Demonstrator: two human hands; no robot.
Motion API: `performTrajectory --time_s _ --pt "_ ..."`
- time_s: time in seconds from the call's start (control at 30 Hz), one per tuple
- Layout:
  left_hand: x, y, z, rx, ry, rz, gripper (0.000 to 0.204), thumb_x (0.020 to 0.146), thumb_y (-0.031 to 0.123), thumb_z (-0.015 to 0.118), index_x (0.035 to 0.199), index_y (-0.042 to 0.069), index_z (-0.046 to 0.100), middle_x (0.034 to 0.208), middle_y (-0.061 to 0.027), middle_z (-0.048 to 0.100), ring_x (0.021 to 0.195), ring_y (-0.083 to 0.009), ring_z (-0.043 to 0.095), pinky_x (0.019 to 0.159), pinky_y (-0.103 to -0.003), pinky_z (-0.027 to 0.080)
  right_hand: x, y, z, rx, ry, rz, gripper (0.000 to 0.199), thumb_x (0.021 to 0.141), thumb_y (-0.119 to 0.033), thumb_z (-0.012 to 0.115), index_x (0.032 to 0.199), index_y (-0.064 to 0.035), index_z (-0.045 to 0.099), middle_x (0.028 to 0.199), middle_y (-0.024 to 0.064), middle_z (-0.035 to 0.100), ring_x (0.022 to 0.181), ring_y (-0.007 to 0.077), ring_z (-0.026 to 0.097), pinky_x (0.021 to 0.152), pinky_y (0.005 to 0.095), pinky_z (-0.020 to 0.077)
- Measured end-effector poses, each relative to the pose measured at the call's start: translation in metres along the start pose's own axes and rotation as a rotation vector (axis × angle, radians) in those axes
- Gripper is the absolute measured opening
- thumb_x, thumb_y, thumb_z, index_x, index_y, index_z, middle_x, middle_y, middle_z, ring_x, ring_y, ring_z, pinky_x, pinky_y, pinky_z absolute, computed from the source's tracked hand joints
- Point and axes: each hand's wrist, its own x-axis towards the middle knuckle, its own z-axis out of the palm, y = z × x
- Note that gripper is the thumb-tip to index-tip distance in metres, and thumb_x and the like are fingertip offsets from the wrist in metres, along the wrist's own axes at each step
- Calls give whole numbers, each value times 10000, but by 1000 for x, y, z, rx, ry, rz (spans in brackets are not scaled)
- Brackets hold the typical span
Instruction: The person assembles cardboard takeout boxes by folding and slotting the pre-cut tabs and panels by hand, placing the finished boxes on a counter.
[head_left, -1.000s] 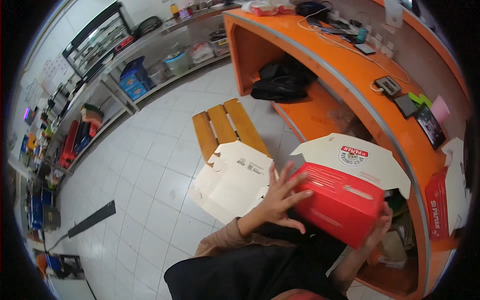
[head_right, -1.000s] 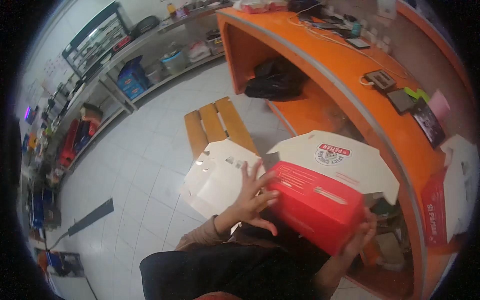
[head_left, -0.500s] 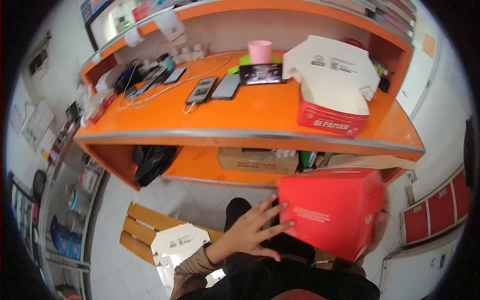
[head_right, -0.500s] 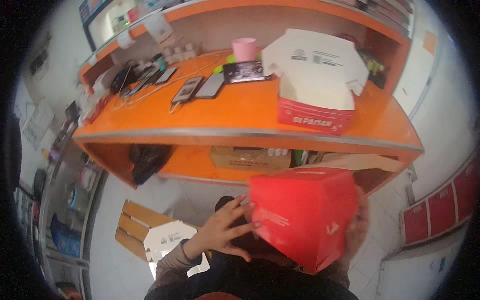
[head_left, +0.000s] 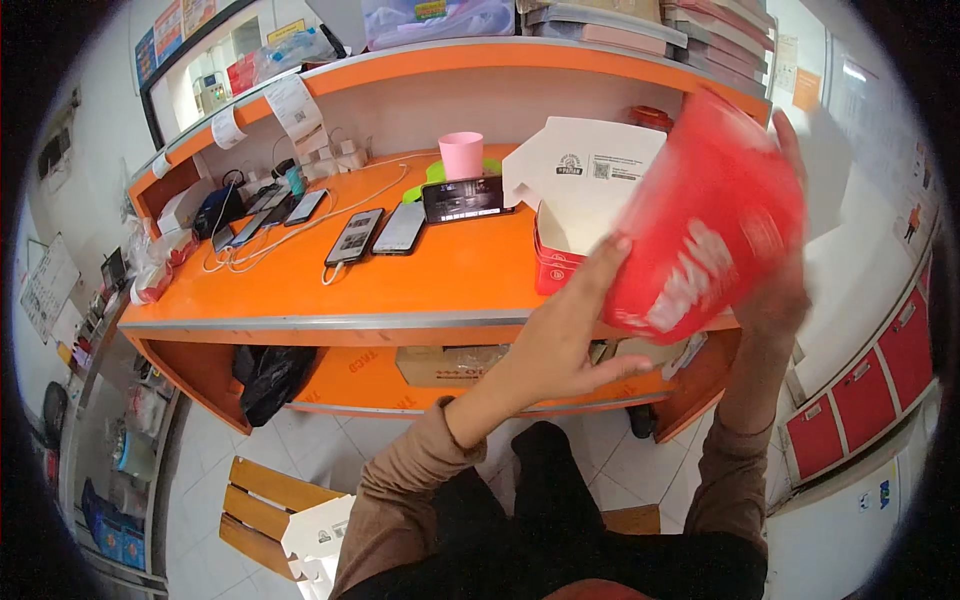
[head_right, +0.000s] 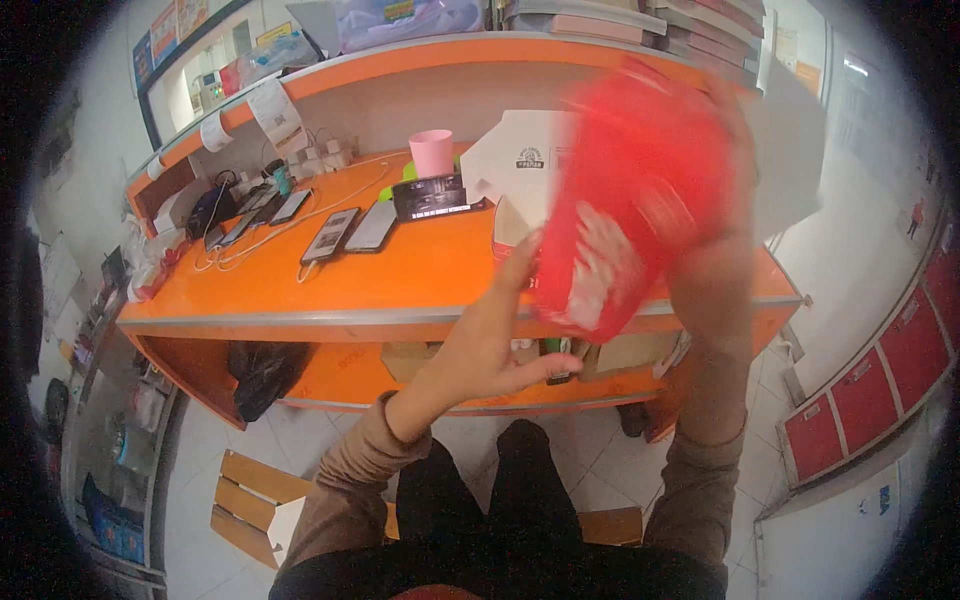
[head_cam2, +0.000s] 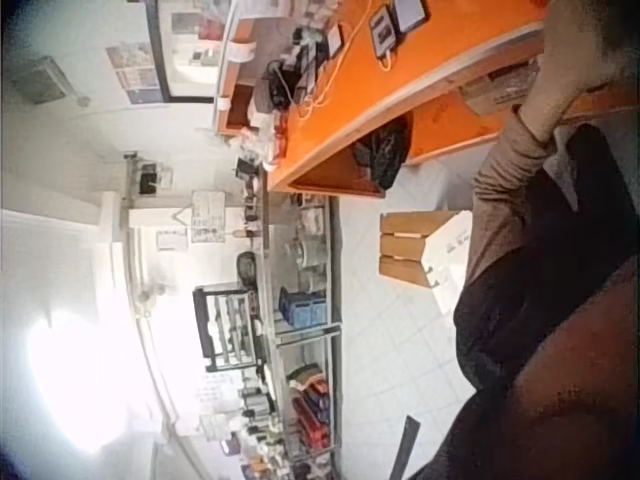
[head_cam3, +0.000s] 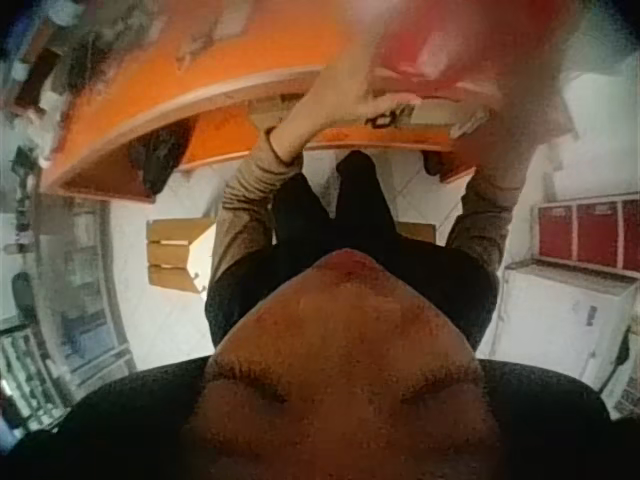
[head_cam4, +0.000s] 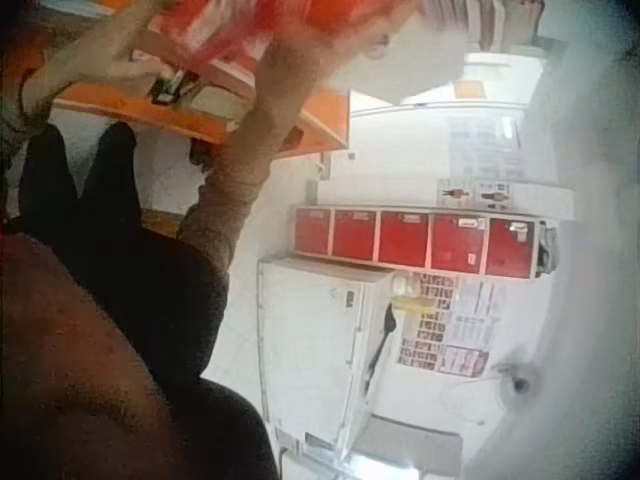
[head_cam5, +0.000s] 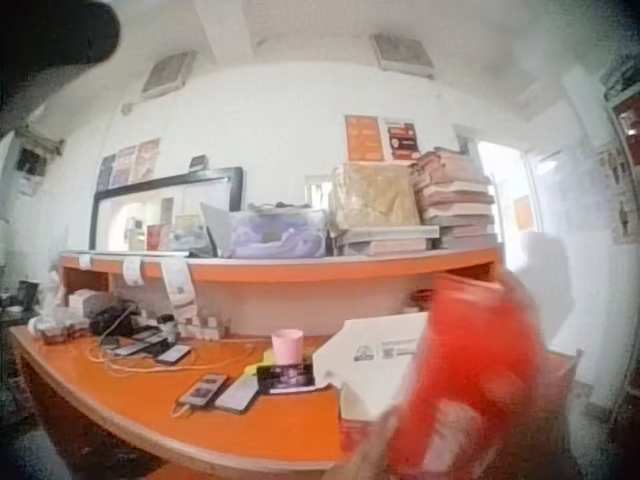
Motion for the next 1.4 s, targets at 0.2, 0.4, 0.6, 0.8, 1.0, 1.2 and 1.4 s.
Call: performTrajectory --time_s 0.2,0.4,0.6,0.8,1.0,1.2,1.4 --pt "8 -33 -12 114 -154 -119 458 722 292 662 1074 35 521 1076 -187 522 958 -330 539 820 -345 430 19 43 28 -362 -643 181 398 753 -62 538 1151 -67 515 1232 253 405 936 299 584 693 373 519" --pt "-5 -101 -38 229 73 -230 300 712 233 681 853 6 544 963 -141 526 966 -297 514 761 -355 425 26 91 29 -848 -962 100 524 681 32 505 1157 -186 531 811 218 592 769 366 574 680 427 456" --pt "-19 -124 -12 13 275 -332 435 730 278 682 999 17 462 1071 -147 490 1036 -270 468 802 -363 399 28 128 -2 -429 -850 -15 483 667 41 524 1133 -83 542 882 225 601 770 334 594 719 364 457" --pt "-13 -130 -15 -43 205 -364 506 751 299 659 1094 8 427 1163 -154 463 1065 -266 452 904 -358 353 10 110 -16 -767 -537 -187 634 642 -105 700 1221 -31 450 1184 146 505 1109 270 451 919 365 366" --pt "-20 -144 -13 15 141 -323 546 793 324 600 1179 -1 391 1170 -167 467 1026 -260 484 859 -361 398 -79 186 -69 -80 -68 326 758 745 -205 666 1331 -33 217 1342 97 297 1205 202 323 1022 340 244" --pt "-13 -144 -10 -140 192 -402 521 822 333 552 1207 28 377 1151 -143 499 840 -242 577 646 -335 470 -113 220 -74 86 68 558 525 899 -285 454 1310 -22 261 1248 67 382 1104 151 390 907 295 343" --pt "-12 -145 -13 10 182 -415 472 832 323 532 1175 17 421 1104 -146 532 755 -250 598 664 -324 465 -104 214 -66 -60 94 500 398 919 -261 417 1226 -14 362 1132 59 473 995 118 452 825 261 388"
